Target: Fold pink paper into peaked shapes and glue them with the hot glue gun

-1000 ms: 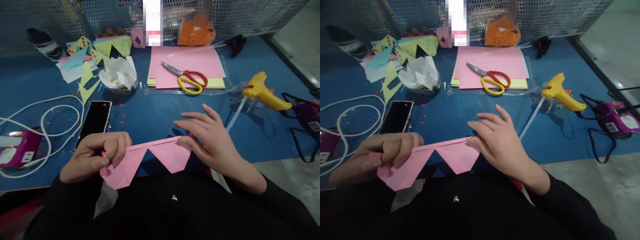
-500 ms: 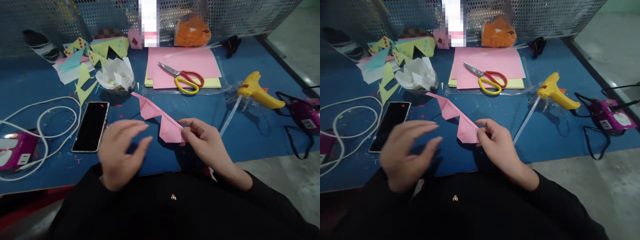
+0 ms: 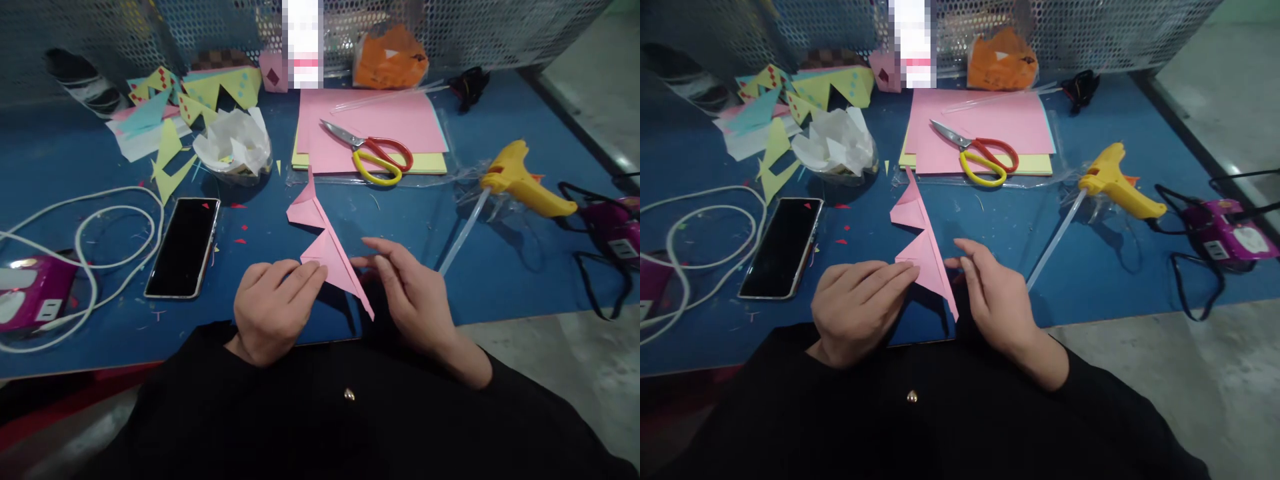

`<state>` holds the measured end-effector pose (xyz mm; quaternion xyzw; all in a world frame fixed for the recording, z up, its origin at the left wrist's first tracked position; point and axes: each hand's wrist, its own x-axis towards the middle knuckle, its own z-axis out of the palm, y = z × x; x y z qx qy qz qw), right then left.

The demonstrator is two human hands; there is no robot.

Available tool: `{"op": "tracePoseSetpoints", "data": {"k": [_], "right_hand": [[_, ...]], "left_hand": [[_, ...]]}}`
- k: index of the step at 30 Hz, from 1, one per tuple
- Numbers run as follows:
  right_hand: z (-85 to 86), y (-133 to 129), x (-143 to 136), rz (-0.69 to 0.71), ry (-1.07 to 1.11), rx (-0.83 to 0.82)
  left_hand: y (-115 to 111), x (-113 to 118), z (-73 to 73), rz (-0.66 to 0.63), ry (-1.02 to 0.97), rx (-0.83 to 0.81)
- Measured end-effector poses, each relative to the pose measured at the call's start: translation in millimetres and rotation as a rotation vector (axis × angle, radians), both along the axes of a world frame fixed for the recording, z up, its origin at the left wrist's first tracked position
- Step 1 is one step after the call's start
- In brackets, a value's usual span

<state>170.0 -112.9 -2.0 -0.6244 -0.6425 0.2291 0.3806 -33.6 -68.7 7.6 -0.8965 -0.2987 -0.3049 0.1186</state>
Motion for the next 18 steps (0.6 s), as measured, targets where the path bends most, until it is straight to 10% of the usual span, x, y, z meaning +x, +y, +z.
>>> {"op": "tracePoseSetpoints", "data": {"k": [5,18], "right_hand": [[-8.6,3,9,0.263,-0.543,0.394],[-10.7,3,-2,0.320,-0.395,0.294]], "left_hand": [[-4,-6,-10.2,-0.002,-0.072,-0.198],[-10,-16,-8.2,0.027,0.032,-0.322]]}}
